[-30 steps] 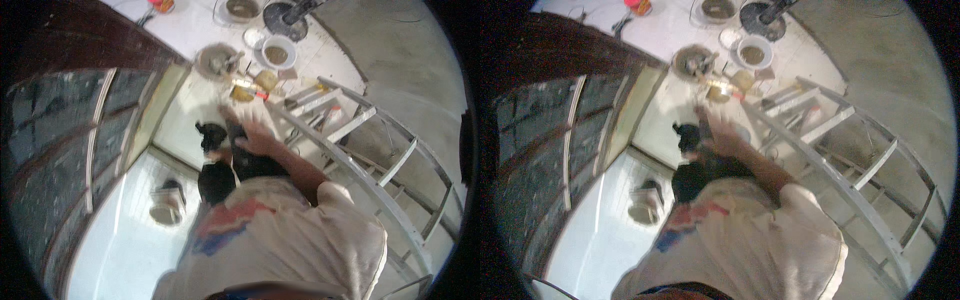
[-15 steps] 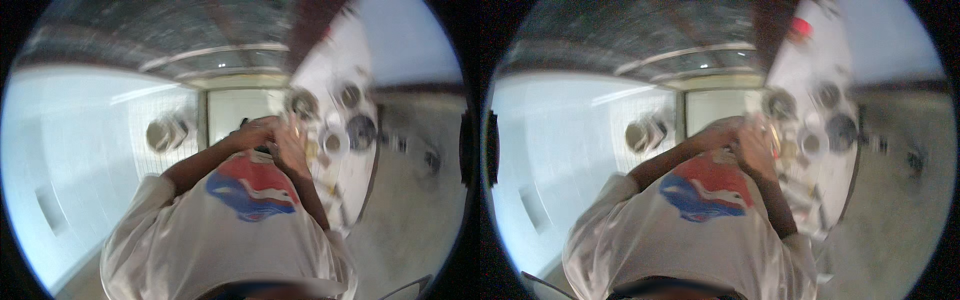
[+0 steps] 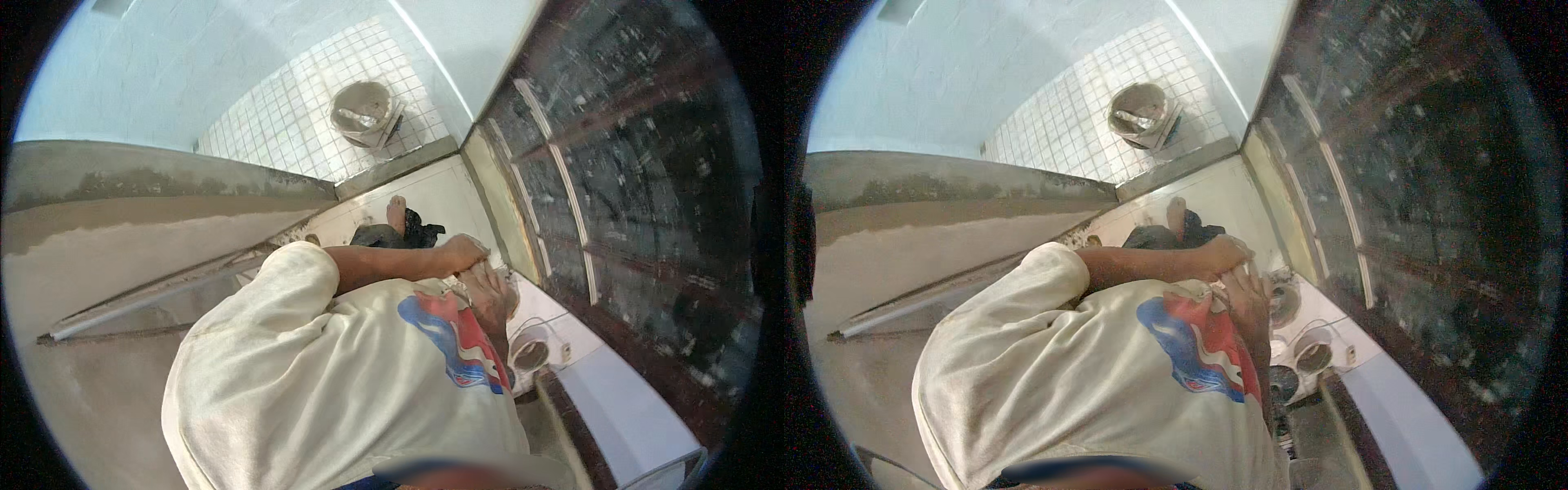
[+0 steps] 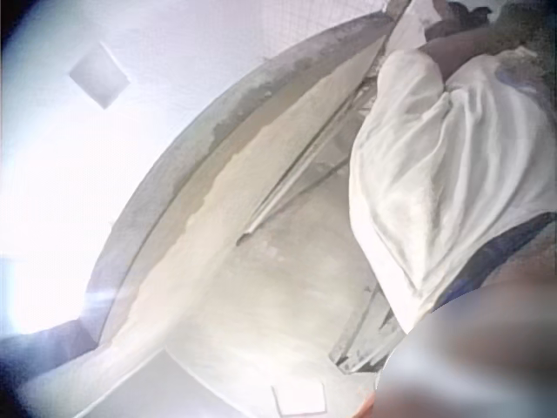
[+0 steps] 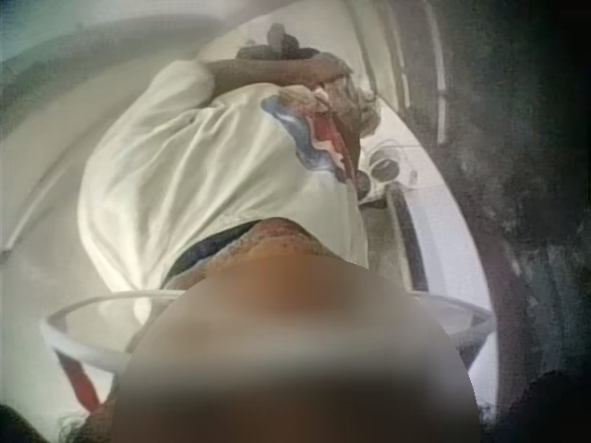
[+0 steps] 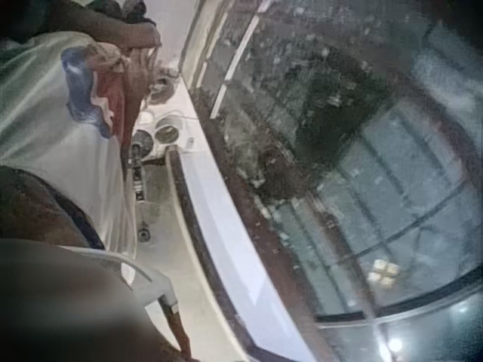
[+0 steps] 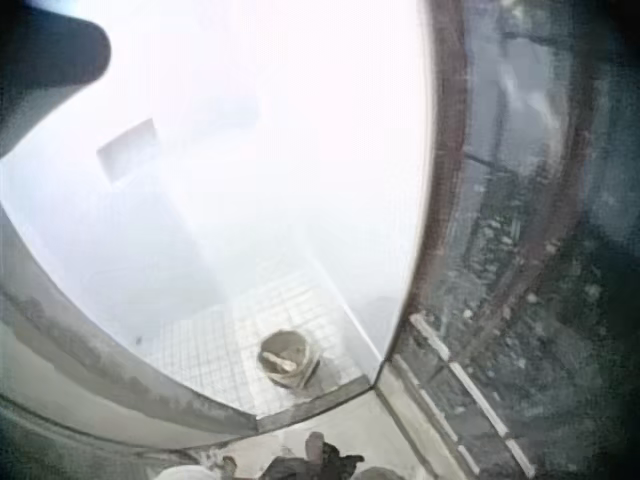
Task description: The person scrubs a tiled wall with a sponge, then picks up a bucket and fills it with water from a shower faucet. They carry the bucket out of the bathroom and place it on the floor, then open a purple plastic container.
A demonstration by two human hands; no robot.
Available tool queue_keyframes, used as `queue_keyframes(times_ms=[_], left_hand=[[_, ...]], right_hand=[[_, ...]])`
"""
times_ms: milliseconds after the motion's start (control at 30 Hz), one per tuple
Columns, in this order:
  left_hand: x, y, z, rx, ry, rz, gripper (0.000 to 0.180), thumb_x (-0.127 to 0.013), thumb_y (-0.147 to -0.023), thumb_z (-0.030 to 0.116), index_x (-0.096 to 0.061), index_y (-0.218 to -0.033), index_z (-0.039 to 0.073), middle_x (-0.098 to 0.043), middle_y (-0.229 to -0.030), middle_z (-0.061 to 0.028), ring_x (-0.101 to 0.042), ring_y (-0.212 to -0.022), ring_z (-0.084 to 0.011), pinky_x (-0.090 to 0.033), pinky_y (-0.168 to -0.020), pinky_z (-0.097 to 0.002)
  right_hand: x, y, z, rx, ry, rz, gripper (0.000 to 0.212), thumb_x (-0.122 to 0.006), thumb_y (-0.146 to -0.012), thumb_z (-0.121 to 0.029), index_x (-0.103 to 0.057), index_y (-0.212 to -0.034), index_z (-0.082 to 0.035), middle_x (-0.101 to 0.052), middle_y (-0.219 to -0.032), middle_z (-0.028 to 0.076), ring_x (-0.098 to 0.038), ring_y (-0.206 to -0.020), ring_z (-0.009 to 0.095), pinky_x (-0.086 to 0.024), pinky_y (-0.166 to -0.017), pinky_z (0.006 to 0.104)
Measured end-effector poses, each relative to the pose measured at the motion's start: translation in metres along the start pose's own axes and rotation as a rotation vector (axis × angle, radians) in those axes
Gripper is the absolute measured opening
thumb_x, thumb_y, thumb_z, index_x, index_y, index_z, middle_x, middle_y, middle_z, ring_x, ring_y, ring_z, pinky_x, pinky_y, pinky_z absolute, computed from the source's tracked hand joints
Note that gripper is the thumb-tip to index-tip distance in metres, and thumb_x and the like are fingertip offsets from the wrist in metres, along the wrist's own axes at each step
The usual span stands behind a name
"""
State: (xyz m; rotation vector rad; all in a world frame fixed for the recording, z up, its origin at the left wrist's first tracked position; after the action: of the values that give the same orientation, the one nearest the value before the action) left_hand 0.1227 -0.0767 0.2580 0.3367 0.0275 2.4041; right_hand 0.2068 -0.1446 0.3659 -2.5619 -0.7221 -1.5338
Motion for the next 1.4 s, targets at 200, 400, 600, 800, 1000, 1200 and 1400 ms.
queue_keyframes(times_ms=[200,400,600,800,1000,1200,1400], left_hand=[[0.098,0.019,-0.087,0.837,0.950,0.284,0.033,-0.054,-0.096,0.035,-0.061,-0.099,0.003,-0.067,-0.082,-0.0111,-0.067,-0.071,-0.0246,-0.058,-0.066,-0.0369],[0.203,0.078,-0.250,0.949,1.255,0.717,0.058,-0.056,-0.094,0.045,-0.046,-0.131,0.001,-0.061,-0.115,-0.0226,-0.060,-0.105,-0.0336,-0.055,-0.086,-0.0443],[0.278,0.073,-0.354,0.963,1.359,1.155,0.077,-0.063,-0.092,0.039,-0.027,-0.149,0.003,-0.039,-0.143,-0.0288,-0.047,-0.125,-0.0408,-0.049,-0.099,-0.0459],[0.324,0.052,-0.405,0.785,0.824,1.130,0.043,-0.068,-0.086,0.016,-0.054,-0.125,0.002,-0.057,-0.122,-0.0201,-0.059,-0.109,-0.0313,-0.052,-0.088,-0.0400],[0.327,0.021,-0.434,0.868,0.333,0.982,0.037,-0.074,-0.084,0.017,-0.060,-0.112,-0.002,-0.063,-0.105,-0.0196,-0.063,-0.096,-0.0317,-0.057,-0.080,-0.0446],[0.307,0.014,-0.435,0.787,1.462,1.602,0.029,-0.067,-0.086,0.009,-0.057,-0.109,-0.004,-0.059,-0.108,-0.0154,-0.063,-0.090,-0.0267,-0.062,-0.071,-0.0384],[0.301,0.009,-0.429,0.826,1.538,1.692,0.028,-0.065,-0.083,0.005,-0.057,-0.109,-0.002,-0.057,-0.104,-0.0124,-0.061,-0.086,-0.0251,-0.063,-0.071,-0.0375]], right_hand=[[0.014,-0.077,0.003,-0.134,-0.229,-0.057,0.041,-0.061,-0.090,-0.021,-0.058,-0.126,-0.002,-0.057,-0.132,0.019,-0.053,-0.122,0.038,-0.040,-0.103,0.0468],[-0.006,-0.125,0.041,-0.381,-0.314,-0.311,0.037,-0.056,-0.089,-0.024,-0.060,-0.116,0.002,-0.064,-0.103,0.026,-0.060,-0.097,0.044,-0.047,-0.086,0.0503],[-0.029,-0.156,0.063,-0.417,-0.200,-0.396,0.040,-0.056,-0.091,-0.027,-0.060,-0.119,0.001,-0.063,-0.112,0.026,-0.059,-0.105,0.043,-0.047,-0.092,0.0477],[-0.053,-0.193,0.098,-0.419,-0.187,-0.538,0.041,-0.058,-0.091,-0.025,-0.061,-0.122,0.002,-0.063,-0.119,0.025,-0.059,-0.114,0.040,-0.046,-0.097,0.0422],[-0.080,-0.218,0.122,-0.338,-0.188,-0.604,0.036,-0.058,-0.091,-0.022,-0.063,-0.116,0.003,-0.065,-0.110,0.025,-0.063,-0.104,0.039,-0.049,-0.091,0.0443],[-0.111,-0.256,0.161,-0.308,-0.134,-0.591,0.034,-0.063,-0.090,-0.021,-0.065,-0.112,0.004,-0.069,-0.103,0.022,-0.068,-0.098,0.033,-0.052,-0.088,0.0410],[-0.139,-0.274,0.190,-0.306,-0.193,-0.629,0.035,-0.060,-0.091,-0.023,-0.064,-0.114,0.003,-0.068,-0.106,0.022,-0.066,-0.100,0.035,-0.050,-0.088,0.0420]])
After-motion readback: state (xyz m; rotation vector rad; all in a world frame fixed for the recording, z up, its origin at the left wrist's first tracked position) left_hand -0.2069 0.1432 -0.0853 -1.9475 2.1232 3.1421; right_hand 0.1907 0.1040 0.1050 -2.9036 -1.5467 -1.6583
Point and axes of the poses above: each hand's wrist, its own y-axis away from the middle knuckle, its own x-axis out of the back of the hand, z = x × y, the point moved 6 cm from there along -y, towards the middle knuckle
